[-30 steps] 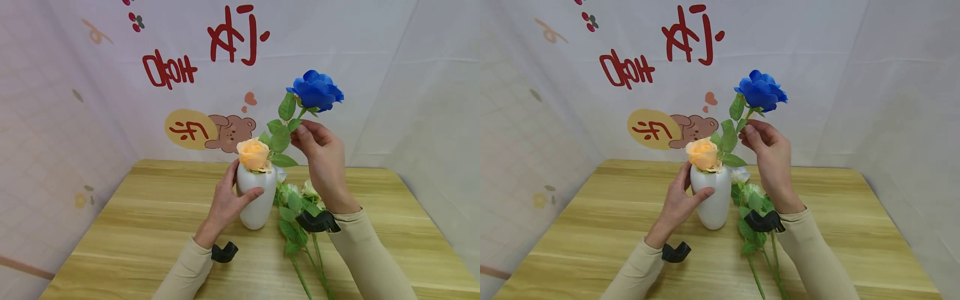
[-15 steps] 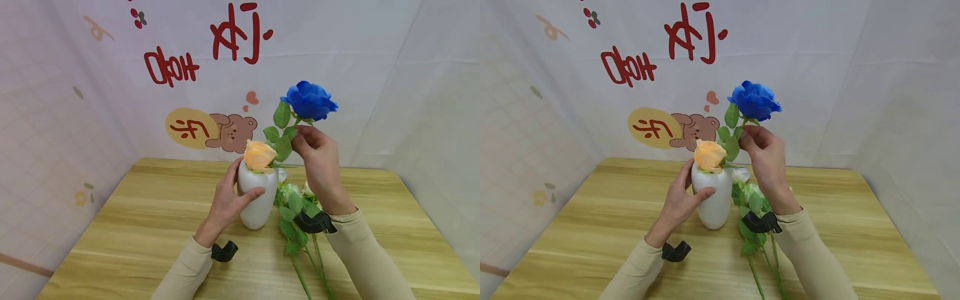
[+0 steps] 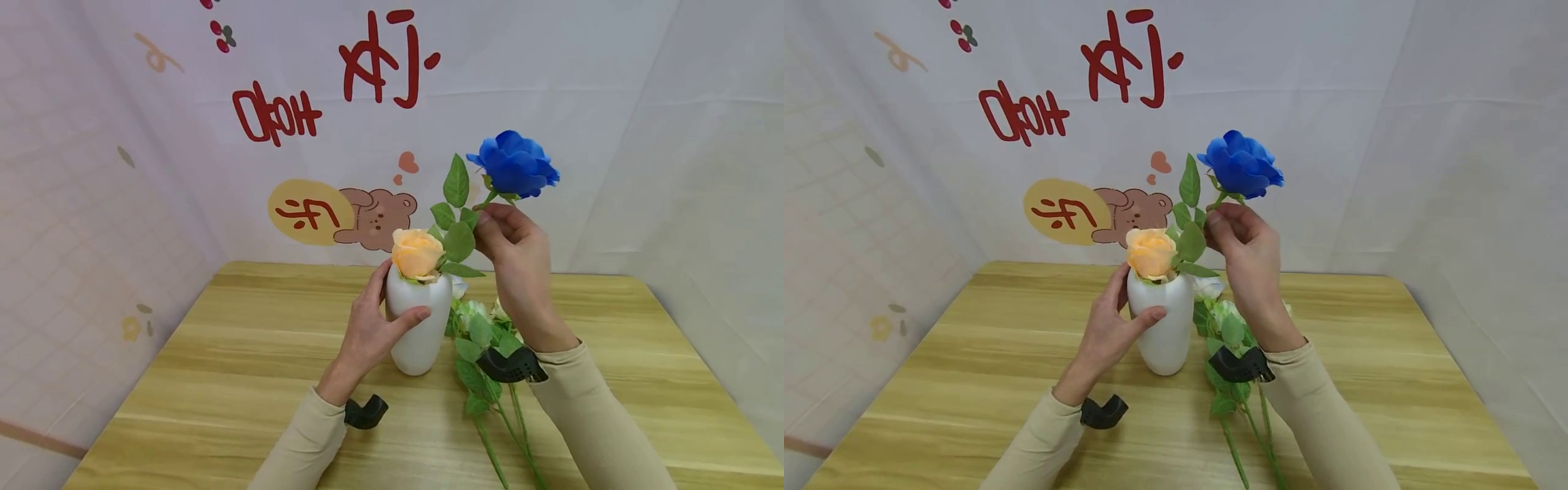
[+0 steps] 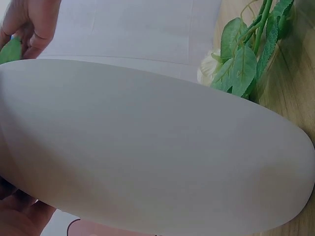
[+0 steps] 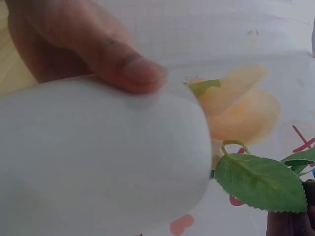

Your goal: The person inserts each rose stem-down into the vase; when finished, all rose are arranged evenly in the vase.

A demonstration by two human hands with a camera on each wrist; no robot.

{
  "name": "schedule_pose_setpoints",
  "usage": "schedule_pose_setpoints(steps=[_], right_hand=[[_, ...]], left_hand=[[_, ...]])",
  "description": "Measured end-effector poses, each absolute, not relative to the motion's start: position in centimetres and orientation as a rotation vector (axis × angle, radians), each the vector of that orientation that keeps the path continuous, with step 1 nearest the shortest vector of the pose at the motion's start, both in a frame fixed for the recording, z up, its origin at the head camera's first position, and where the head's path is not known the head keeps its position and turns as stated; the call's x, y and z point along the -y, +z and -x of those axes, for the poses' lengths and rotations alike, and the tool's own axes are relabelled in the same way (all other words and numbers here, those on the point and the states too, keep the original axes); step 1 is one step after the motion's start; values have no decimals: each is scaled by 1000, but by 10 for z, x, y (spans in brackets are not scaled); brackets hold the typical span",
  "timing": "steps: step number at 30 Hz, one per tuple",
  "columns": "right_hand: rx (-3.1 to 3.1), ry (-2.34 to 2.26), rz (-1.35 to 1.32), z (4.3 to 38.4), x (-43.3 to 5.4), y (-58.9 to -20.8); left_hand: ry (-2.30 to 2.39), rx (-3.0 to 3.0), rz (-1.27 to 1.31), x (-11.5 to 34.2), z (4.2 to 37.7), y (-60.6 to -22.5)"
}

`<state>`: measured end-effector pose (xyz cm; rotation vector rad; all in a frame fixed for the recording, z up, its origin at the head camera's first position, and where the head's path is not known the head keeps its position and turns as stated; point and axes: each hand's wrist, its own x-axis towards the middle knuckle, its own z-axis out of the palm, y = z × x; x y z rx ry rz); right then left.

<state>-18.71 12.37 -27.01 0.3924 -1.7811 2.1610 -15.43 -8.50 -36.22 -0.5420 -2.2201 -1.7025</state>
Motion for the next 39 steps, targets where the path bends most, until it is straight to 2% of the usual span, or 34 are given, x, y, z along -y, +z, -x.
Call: schedule_pose_setpoints(steps=[16,27,39], right_hand=[[1839,2174,-384,188,-134,-279],[2010,2098,-429,179,-175,-314],[2571,1677,-437,156,-212,-356]], left_hand=[[-1716,2235,518,83,154,-364],[-1696,2234,520,84,158,-363],[-1693,2235,531,84,156,-362]])
